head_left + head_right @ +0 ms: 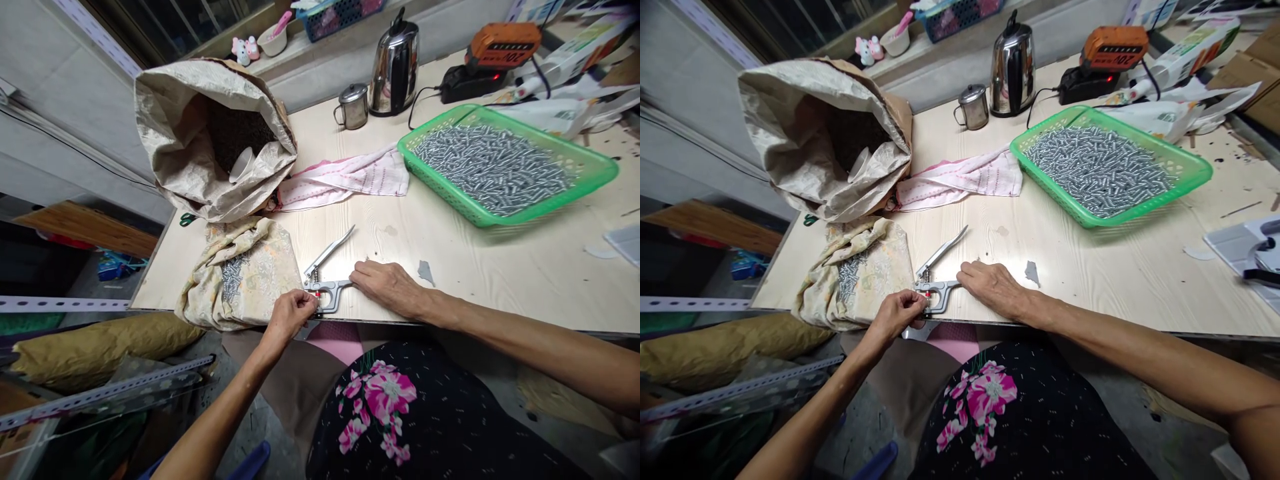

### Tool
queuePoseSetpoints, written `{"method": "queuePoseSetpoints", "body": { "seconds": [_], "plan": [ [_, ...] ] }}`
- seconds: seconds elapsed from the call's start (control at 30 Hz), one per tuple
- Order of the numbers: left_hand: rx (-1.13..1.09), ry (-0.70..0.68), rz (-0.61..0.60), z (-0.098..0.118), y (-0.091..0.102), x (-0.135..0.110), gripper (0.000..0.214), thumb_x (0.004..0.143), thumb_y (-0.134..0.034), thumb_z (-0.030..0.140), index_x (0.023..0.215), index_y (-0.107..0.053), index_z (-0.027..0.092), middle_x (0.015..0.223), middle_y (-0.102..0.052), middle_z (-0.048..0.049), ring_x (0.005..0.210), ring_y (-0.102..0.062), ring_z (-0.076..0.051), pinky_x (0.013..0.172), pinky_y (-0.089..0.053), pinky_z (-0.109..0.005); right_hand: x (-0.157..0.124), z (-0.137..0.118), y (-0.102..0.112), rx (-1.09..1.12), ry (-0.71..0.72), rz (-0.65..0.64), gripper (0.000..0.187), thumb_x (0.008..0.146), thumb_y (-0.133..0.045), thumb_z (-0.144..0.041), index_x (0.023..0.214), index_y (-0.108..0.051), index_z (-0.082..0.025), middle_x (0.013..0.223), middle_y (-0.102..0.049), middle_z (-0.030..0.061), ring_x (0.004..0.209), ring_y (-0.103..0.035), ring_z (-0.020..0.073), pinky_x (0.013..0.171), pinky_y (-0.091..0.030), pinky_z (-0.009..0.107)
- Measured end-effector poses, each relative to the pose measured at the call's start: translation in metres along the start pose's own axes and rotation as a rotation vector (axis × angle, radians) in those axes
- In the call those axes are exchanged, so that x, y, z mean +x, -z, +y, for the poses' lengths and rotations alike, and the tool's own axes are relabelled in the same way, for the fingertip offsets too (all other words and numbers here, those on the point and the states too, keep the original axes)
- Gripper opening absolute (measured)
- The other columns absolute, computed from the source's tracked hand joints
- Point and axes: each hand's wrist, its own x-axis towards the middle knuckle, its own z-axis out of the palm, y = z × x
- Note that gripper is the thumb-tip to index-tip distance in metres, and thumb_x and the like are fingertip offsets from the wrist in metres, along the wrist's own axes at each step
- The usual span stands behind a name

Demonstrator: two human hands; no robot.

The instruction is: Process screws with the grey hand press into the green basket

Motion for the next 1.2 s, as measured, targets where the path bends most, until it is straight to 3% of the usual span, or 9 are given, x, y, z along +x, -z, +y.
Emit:
{"method": "queuePoseSetpoints", "body": {
  "seconds": [0.23, 0.3, 0.37, 0.43, 0.5, 0.7, 1.0, 1.07, 1.2],
  "plan": [
    [0.069, 0.089, -0.047, 0.009, 0.004, 0.002, 0.029, 0.069, -0.060, 0.043, 0.069, -0.064, 0.014, 0.049, -0.050, 0.0032, 0.043, -0.048, -0.010, 0.043, -0.030, -0.021, 0.004, 0.009, 0.015, 0.067, -0.035, -0.096, 0.020, 0.100, -0.049, -0.036, 0.099, -0.060, -0.019, 0.104, -0.059, 0.0082, 0.089, -0.053, 0.0200, 0.068, -0.041, 0.029],
    [0.068, 0.109, -0.068, 0.011, 0.004, 0.002, 0.029, 0.070, -0.060, 0.043, 0.069, -0.064, 0.014, 0.048, -0.049, 0.0036, 0.042, -0.048, -0.010, 0.043, -0.027, -0.021, 0.009, 0.019, 0.017, 0.054, -0.026, -0.075, 0.043, 0.092, -0.058, -0.054, 0.117, -0.058, -0.019, 0.128, -0.053, 0.0145, 0.111, -0.050, 0.0287, 0.086, -0.046, 0.040],
    [0.051, 0.122, -0.079, 0.011, 0.005, 0.003, 0.027, 0.070, -0.060, 0.041, 0.070, -0.064, 0.014, 0.047, -0.048, 0.0044, 0.041, -0.045, -0.009, 0.042, -0.026, -0.021, 0.017, 0.032, 0.017, 0.009, -0.019, -0.096, 0.078, 0.080, -0.064, -0.068, 0.136, -0.047, -0.017, 0.148, -0.037, 0.0209, 0.130, -0.037, 0.0389, 0.099, -0.040, 0.054],
    [0.030, 0.134, -0.077, 0.010, 0.004, 0.003, 0.026, 0.071, -0.060, 0.040, 0.071, -0.064, 0.014, 0.046, -0.047, 0.0052, 0.039, -0.043, -0.008, 0.042, -0.026, -0.020, 0.029, 0.043, 0.017, -0.029, 0.000, -0.189, 0.102, 0.071, -0.067, -0.075, 0.146, -0.035, -0.014, 0.154, -0.026, 0.0249, 0.138, -0.024, 0.0447, 0.104, -0.032, 0.063],
    [0.012, 0.147, -0.072, 0.009, 0.003, 0.003, 0.024, 0.072, -0.060, 0.038, 0.071, -0.063, 0.014, 0.046, -0.048, 0.0052, 0.039, -0.043, -0.008, 0.041, -0.025, -0.020, 0.039, 0.049, 0.018, -0.046, 0.034, -0.275, 0.109, 0.068, -0.070, -0.075, 0.147, -0.033, -0.010, 0.152, -0.029, 0.0265, 0.139, -0.022, 0.0459, 0.107, -0.028, 0.066],
    [-0.009, 0.144, -0.061, 0.008, 0.001, 0.002, 0.019, 0.075, -0.060, 0.033, 0.070, -0.063, 0.014, 0.045, -0.047, 0.0057, 0.037, -0.041, -0.007, 0.040, -0.026, -0.020, 0.050, 0.045, 0.024, -0.046, 0.064, -0.264, 0.097, 0.069, -0.070, -0.071, 0.137, -0.044, -0.007, 0.131, -0.051, 0.0225, 0.119, -0.045, 0.0391, 0.104, -0.030, 0.063],
    [0.117, 0.115, -0.044, 0.012, 0.001, -0.005, 0.023, 0.084, -0.059, 0.033, 0.069, -0.061, 0.015, 0.049, -0.051, 0.0032, 0.041, -0.046, -0.010, 0.043, -0.034, -0.023, 0.039, 0.030, 0.032, -0.109, 0.037, -0.240, 0.049, 0.078, -0.073, -0.054, 0.103, -0.058, -0.015, 0.105, -0.058, 0.0122, 0.094, -0.048, 0.0280, 0.082, -0.039, 0.039],
    [0.263, -0.014, 0.079, 0.014, -0.003, -0.012, 0.021, 0.087, -0.058, 0.032, 0.076, -0.064, 0.015, 0.064, -0.060, -0.0016, 0.054, -0.057, -0.014, 0.053, -0.043, -0.026, 0.036, 0.026, 0.032, -0.077, 0.014, -0.235, 0.043, 0.081, -0.073, -0.049, 0.101, -0.057, -0.015, 0.104, -0.057, 0.0118, 0.094, -0.048, 0.0268, 0.079, -0.039, 0.037],
    [0.525, -0.501, 0.338, 0.026, -0.019, -0.012, 0.025, 0.090, -0.060, 0.030, 0.110, -0.062, 0.015, 0.110, -0.064, -0.0125, 0.103, -0.061, -0.026, 0.089, -0.051, -0.039, 0.033, 0.021, 0.032, -0.009, -0.018, -0.232, 0.040, 0.083, -0.072, -0.045, 0.101, -0.057, -0.013, 0.104, -0.056, 0.0129, 0.093, -0.048, 0.0259, 0.077, -0.040, 0.035]
  ]
}}
